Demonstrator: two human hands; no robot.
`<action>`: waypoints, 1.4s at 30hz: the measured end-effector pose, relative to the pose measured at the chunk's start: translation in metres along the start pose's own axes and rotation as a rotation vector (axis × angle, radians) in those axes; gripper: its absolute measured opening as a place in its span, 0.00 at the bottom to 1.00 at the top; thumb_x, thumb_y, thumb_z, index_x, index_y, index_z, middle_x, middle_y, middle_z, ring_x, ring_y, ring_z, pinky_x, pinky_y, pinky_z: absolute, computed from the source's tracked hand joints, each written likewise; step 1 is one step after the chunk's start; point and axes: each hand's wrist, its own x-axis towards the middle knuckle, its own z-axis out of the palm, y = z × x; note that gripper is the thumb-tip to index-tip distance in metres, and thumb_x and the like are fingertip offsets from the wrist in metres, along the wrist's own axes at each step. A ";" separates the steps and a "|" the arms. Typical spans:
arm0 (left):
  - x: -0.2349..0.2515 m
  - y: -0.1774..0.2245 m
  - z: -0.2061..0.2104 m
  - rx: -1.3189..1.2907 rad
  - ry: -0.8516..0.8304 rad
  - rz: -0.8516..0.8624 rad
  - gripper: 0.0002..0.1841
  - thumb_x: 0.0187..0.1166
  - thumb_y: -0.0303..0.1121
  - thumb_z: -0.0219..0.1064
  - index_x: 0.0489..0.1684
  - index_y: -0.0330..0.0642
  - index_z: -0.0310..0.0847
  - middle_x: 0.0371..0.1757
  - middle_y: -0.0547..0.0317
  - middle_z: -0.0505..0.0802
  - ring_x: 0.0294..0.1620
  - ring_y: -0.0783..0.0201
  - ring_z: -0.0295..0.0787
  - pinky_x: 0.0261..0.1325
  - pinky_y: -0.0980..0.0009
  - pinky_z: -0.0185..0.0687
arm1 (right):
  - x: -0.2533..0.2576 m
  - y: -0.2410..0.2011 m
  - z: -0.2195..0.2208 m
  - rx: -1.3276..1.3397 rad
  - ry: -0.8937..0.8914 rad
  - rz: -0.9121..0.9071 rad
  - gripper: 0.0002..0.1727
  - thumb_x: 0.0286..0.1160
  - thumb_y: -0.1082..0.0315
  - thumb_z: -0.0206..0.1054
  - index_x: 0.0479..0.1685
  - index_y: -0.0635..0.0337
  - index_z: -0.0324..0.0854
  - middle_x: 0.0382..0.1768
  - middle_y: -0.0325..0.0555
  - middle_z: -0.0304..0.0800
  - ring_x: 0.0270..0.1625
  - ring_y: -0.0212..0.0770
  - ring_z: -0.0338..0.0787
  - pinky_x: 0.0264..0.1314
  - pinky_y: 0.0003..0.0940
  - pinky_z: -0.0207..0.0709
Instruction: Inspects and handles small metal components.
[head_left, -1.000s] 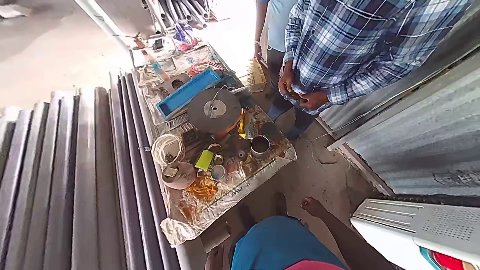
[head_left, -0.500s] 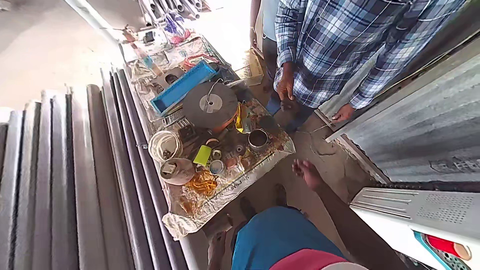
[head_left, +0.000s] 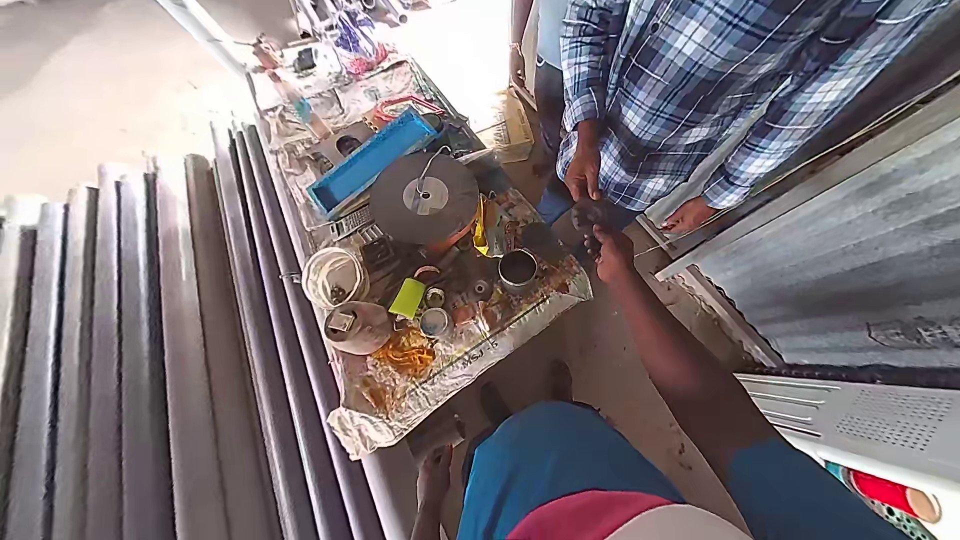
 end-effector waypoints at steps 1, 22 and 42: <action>-0.005 0.007 0.001 -0.057 0.015 0.014 0.24 0.90 0.45 0.60 0.68 0.31 0.82 0.62 0.33 0.91 0.66 0.39 0.87 0.73 0.39 0.76 | -0.006 0.005 -0.002 0.003 0.002 -0.010 0.14 0.86 0.58 0.65 0.62 0.55 0.80 0.41 0.42 0.88 0.30 0.31 0.84 0.30 0.26 0.77; -0.194 0.258 -0.064 -0.986 -0.375 1.027 0.08 0.75 0.27 0.75 0.48 0.38 0.90 0.44 0.60 0.97 0.46 0.69 0.95 0.56 0.66 0.92 | -0.223 0.002 -0.012 0.112 -0.962 -0.258 0.03 0.73 0.67 0.76 0.41 0.51 0.90 0.34 0.31 0.94 0.32 0.26 0.91 0.35 0.23 0.88; -0.207 0.252 -0.063 -1.165 -0.287 1.005 0.02 0.77 0.28 0.73 0.40 0.43 0.92 0.37 0.62 0.96 0.38 0.72 0.93 0.49 0.71 0.92 | -0.229 -0.005 -0.012 0.161 -1.061 -0.313 0.04 0.75 0.68 0.75 0.45 0.51 0.90 0.39 0.32 0.96 0.36 0.26 0.93 0.39 0.23 0.89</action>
